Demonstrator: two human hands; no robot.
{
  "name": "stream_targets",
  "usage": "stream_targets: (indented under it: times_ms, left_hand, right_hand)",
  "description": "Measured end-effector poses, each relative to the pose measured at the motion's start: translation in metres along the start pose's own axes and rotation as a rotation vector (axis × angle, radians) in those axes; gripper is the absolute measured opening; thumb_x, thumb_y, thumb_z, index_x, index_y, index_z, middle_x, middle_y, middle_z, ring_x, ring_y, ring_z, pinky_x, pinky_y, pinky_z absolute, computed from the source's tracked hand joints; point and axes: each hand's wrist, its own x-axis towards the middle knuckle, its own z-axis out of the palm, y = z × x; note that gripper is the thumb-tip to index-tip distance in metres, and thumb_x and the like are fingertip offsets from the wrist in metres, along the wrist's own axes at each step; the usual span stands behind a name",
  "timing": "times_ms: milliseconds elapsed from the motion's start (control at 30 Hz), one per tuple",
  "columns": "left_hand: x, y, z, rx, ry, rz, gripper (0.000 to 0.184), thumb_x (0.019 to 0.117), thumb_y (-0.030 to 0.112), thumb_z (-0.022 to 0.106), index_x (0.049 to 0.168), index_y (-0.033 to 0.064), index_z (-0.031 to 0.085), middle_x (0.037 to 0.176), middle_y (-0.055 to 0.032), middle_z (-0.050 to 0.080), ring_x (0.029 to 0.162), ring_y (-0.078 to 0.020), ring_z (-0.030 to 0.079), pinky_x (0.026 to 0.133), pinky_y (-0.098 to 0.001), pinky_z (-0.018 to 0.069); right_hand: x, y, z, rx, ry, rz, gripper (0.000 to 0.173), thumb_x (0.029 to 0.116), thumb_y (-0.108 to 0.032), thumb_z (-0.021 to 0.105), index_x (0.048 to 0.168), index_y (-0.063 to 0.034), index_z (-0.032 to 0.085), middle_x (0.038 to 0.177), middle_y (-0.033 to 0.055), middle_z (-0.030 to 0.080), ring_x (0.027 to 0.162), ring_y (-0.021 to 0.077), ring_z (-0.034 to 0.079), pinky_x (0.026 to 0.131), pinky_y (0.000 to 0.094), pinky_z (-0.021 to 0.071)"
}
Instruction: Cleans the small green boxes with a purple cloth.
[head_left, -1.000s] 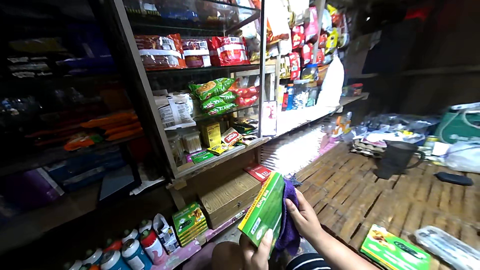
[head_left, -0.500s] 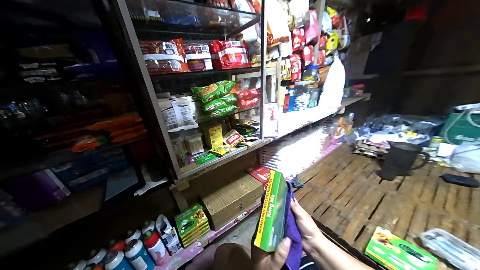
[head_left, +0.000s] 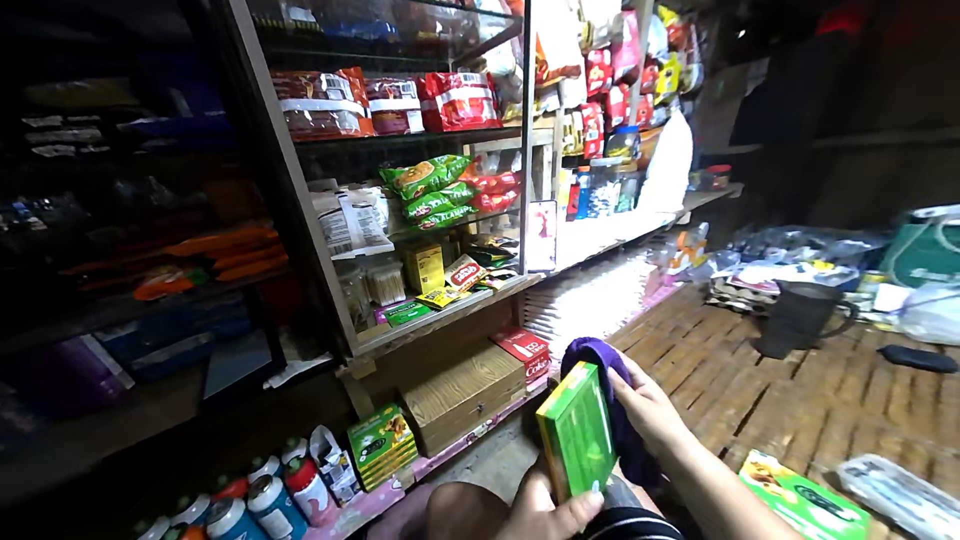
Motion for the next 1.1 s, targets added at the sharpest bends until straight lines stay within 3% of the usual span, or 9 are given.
stream_targets:
  times_ms: [67, 133, 267, 467, 667, 767, 867, 1100]
  left_hand:
    - [0.002, -0.006, 0.005, -0.012, 0.195, 0.01, 0.026, 0.0909, -0.002, 0.062, 0.117, -0.005, 0.058, 0.101, -0.0019, 0.074, 0.096, -0.0067, 0.071, 0.092, -0.0278, 0.0583]
    - [0.003, -0.024, 0.0, -0.066, 0.278, 0.096, 0.024, 0.0943, 0.0, 0.061, 0.118, -0.0041, 0.06, 0.102, -0.0053, 0.075, 0.095, -0.0117, 0.072, 0.091, -0.033, 0.0596]
    - [0.002, -0.032, 0.003, -0.098, 0.389, 0.221, 0.02, 0.0943, 0.001, 0.06, 0.113, -0.0014, 0.064, 0.098, -0.0042, 0.076, 0.091, -0.0112, 0.073, 0.087, -0.0324, 0.0609]
    - [0.001, -0.032, 0.001, -0.139, 0.477, 0.334, 0.023, 0.0916, 0.004, 0.064, 0.114, 0.0015, 0.063, 0.099, -0.0049, 0.076, 0.091, -0.0123, 0.074, 0.086, -0.033, 0.0613]
    - [0.005, -0.031, -0.005, -0.072, 0.394, 0.364, 0.023, 0.0914, 0.005, 0.065, 0.114, 0.0026, 0.065, 0.101, -0.0041, 0.076, 0.094, -0.0113, 0.073, 0.088, -0.0323, 0.0606]
    - [0.006, -0.035, -0.005, 0.019, 0.347, 0.375, 0.025, 0.0913, 0.007, 0.066, 0.115, 0.0017, 0.065, 0.104, -0.0017, 0.075, 0.097, -0.0084, 0.072, 0.091, -0.0301, 0.059]
    - [0.006, -0.041, -0.006, 0.085, 0.307, 0.378, 0.022, 0.0912, 0.008, 0.067, 0.112, 0.0004, 0.067, 0.102, -0.0014, 0.075, 0.097, -0.0064, 0.071, 0.091, -0.029, 0.0586]
    - [0.005, -0.046, -0.005, -0.074, 0.405, 0.442, 0.023, 0.0911, 0.01, 0.068, 0.113, 0.0059, 0.068, 0.102, -0.003, 0.076, 0.094, -0.0099, 0.072, 0.088, -0.0309, 0.0597]
  right_hand:
    - [0.001, 0.0, 0.0, -0.09, -0.091, -0.116, 0.046, 0.1037, -0.017, 0.051, 0.145, 0.0014, 0.048, 0.138, 0.0037, 0.063, 0.117, 0.0047, 0.064, 0.102, 0.0239, 0.0532]
    - [0.0, 0.0, 0.004, -0.144, -0.132, -0.192, 0.048, 0.1045, -0.02, 0.052, 0.147, 0.0017, 0.047, 0.143, 0.0043, 0.06, 0.122, 0.0044, 0.061, 0.105, 0.0235, 0.0511]
    - [0.0, 0.005, 0.01, -0.221, -0.165, -0.285, 0.056, 0.1062, -0.029, 0.05, 0.151, 0.0028, 0.042, 0.149, 0.0086, 0.055, 0.131, 0.0062, 0.055, 0.111, 0.0253, 0.0461]
    - [-0.007, 0.02, 0.017, -0.298, -0.185, -0.3, 0.059, 0.1066, -0.034, 0.05, 0.151, 0.0042, 0.041, 0.145, 0.0112, 0.057, 0.128, 0.0048, 0.057, 0.109, 0.0247, 0.0478]
    - [-0.008, 0.022, 0.014, -0.236, -0.134, -0.294, 0.058, 0.1058, -0.031, 0.051, 0.147, 0.0092, 0.042, 0.14, 0.0116, 0.06, 0.123, 0.0042, 0.06, 0.107, 0.0238, 0.0497]
    - [-0.008, 0.017, 0.015, -0.184, -0.081, -0.324, 0.052, 0.1074, -0.03, 0.049, 0.145, 0.0056, 0.046, 0.138, 0.0064, 0.062, 0.123, 0.0037, 0.06, 0.107, 0.0244, 0.0495]
    - [-0.009, 0.005, 0.02, -0.112, 0.027, -0.279, 0.04, 0.1093, -0.027, 0.044, 0.137, -0.0002, 0.052, 0.123, -0.0017, 0.069, 0.11, 0.0024, 0.066, 0.1, 0.024, 0.055]
    - [-0.014, 0.02, 0.028, -0.024, 0.025, -0.229, 0.028, 0.1091, -0.024, 0.045, 0.124, -0.009, 0.064, 0.11, -0.0038, 0.073, 0.099, 0.0046, 0.07, 0.092, 0.0268, 0.0586]
